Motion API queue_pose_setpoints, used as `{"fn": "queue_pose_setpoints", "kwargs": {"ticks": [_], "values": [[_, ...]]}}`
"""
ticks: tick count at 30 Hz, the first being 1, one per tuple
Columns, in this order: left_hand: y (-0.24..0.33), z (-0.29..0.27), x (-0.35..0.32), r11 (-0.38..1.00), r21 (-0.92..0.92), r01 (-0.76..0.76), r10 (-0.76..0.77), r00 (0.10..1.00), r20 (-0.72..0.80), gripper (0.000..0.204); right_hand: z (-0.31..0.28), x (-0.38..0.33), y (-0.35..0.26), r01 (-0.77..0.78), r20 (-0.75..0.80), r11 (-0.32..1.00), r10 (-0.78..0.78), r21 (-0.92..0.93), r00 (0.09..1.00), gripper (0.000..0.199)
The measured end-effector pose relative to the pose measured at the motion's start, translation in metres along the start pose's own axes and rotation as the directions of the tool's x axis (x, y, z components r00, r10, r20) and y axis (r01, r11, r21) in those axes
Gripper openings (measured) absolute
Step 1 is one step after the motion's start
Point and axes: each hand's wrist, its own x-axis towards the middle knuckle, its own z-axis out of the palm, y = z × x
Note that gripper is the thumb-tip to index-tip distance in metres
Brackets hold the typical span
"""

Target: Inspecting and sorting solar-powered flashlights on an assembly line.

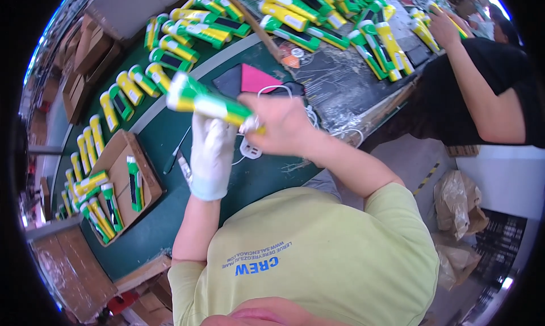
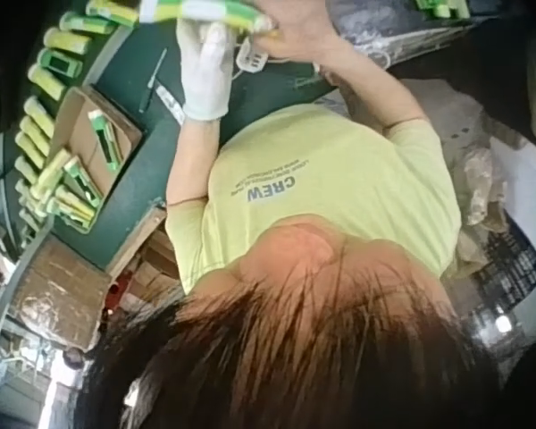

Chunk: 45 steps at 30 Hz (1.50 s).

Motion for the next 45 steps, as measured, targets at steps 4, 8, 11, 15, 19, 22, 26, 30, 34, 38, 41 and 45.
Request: {"fn": "queue_pose_setpoints", "kwargs": {"ticks": [4, 8, 11, 15, 19, 22, 26, 30, 34, 38, 41, 45], "values": [[0.009, -0.017, -0.007, 0.982, 0.189, 0.011, -0.001, 0.999, -0.054, 0.072, -0.074, 0.007, 0.066, 0.11, -0.342, 0.474, 0.438, 0.874, 0.831, 0.025], [-0.011, -0.043, -0.004, 0.983, 0.112, 0.146, -0.13, 0.982, -0.137, 0.073, -0.063, -0.009, 0.04, -0.406, 0.292, 0.787, 0.297, 0.463, 0.909, 0.03], [-0.003, -0.035, -0.002, 0.94, 0.338, 0.043, -0.072, 0.995, 0.074, 0.087, -0.058, -0.015, 0.042, -0.193, 0.066, 0.359, 0.337, 0.913, 0.939, 0.034], [0.001, -0.016, 0.014, 0.795, 0.502, -0.341, 0.213, 0.932, 0.294, 0.069, -0.02, -0.024, 0.051, -0.209, 0.312, 0.909, 0.094, 0.361, 0.946, 0.047], [0.01, -0.002, 0.016, 0.416, 0.743, -0.525, 0.204, 0.85, 0.486, 0.058, 0.012, -0.02, 0.057, -0.065, 0.203, 0.941, -0.004, 0.331, 0.979, 0.048], [0.008, -0.002, 0.02, 0.374, 0.696, -0.613, 0.307, 0.79, 0.531, 0.063, 0.012, -0.014, 0.051, -0.094, 0.237, 0.887, -0.018, 0.453, 0.971, 0.049], [0.028, -0.02, 0.029, 0.589, 0.751, -0.3, 0.091, 0.947, 0.307, 0.077, -0.011, -0.021, 0.064, -0.331, 0.196, 0.887, 0.279, 0.324, 0.94, 0.045], [0.008, -0.102, 0.078, -0.04, 0.98, -0.196, 0.337, 0.92, 0.198, 0.057, -0.073, -0.04, 0.14, -0.539, -0.06, 0.755, 0.56, -0.374, 0.826, 0.047], [-0.006, -0.132, 0.125, -0.248, 0.956, 0.16, 0.456, 0.889, -0.03, 0.076, -0.1, -0.082, 0.18, -0.548, -0.171, 0.587, 0.574, -0.596, 0.801, 0.051], [-0.02, -0.17, 0.15, 0.401, 0.84, 0.366, 0.386, 0.764, -0.517, 0.073, -0.105, -0.07, 0.147, -0.51, -0.247, 0.624, 0.462, -0.592, 0.852, 0.052], [-0.008, -0.169, 0.137, 0.87, -0.487, -0.069, -0.209, 0.845, -0.492, 0.042, -0.106, -0.05, 0.105, -0.492, -0.319, 0.845, 0.417, -0.209, 0.851, 0.033], [0.005, -0.134, 0.061, 0.995, -0.093, 0.043, -0.055, 0.99, -0.131, 0.052, -0.071, -0.025, 0.07, -0.415, -0.089, 0.89, 0.436, 0.187, 0.895, 0.024]]}}
